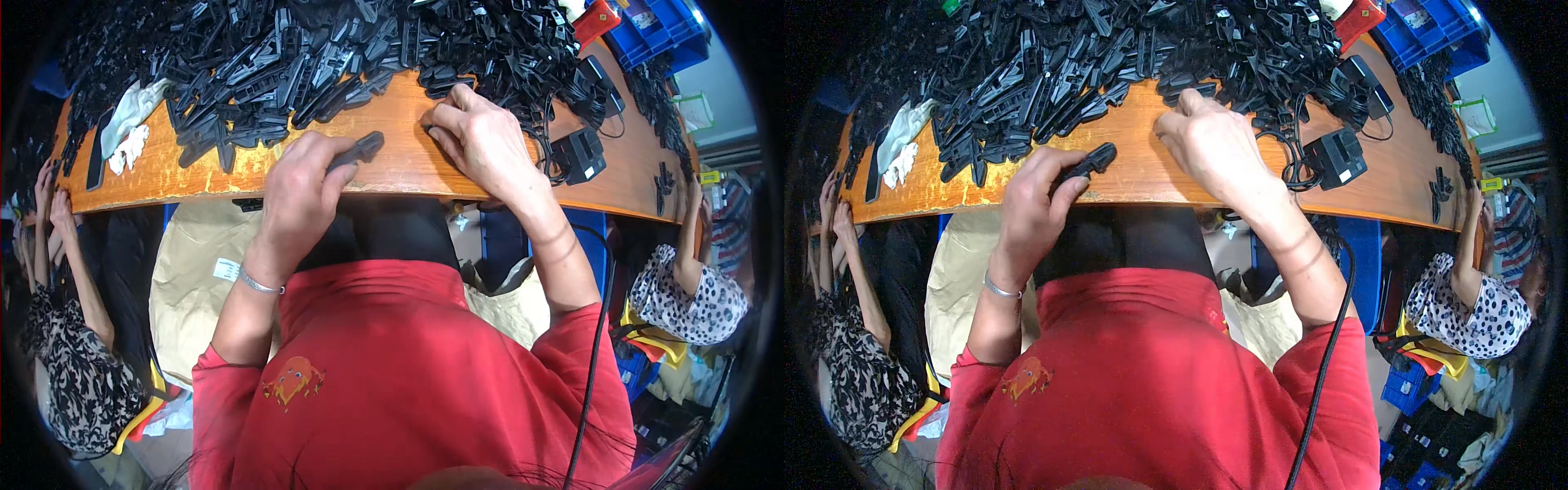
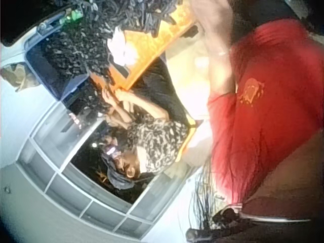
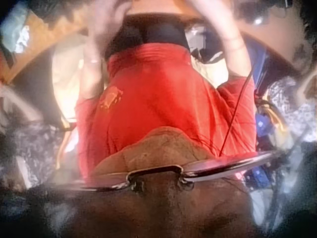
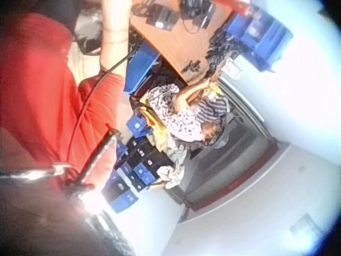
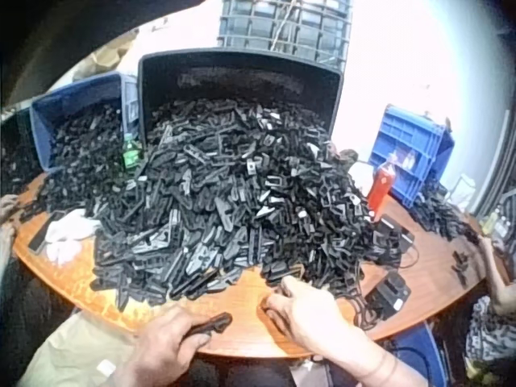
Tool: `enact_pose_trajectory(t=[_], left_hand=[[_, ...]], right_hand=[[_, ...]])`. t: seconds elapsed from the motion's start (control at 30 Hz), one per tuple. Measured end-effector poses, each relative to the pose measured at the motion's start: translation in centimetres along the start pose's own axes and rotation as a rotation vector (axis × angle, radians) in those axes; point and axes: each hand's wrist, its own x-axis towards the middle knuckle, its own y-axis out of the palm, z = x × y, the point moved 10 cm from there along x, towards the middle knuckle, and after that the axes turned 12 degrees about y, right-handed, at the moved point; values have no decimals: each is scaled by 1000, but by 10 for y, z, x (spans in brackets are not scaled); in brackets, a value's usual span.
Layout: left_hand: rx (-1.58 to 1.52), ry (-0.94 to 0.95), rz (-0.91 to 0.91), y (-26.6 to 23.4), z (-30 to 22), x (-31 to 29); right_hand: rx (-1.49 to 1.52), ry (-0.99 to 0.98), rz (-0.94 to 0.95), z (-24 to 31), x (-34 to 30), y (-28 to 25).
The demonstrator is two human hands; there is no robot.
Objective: The person assembles black plastic components by hand at a workstation.
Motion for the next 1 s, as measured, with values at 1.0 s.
enact_pose_trajectory(t=[1.0], left_hand=[[-57,-90,-213,-7,-7,-9]], right_hand=[[421,-50,-55,40,-12,7]])
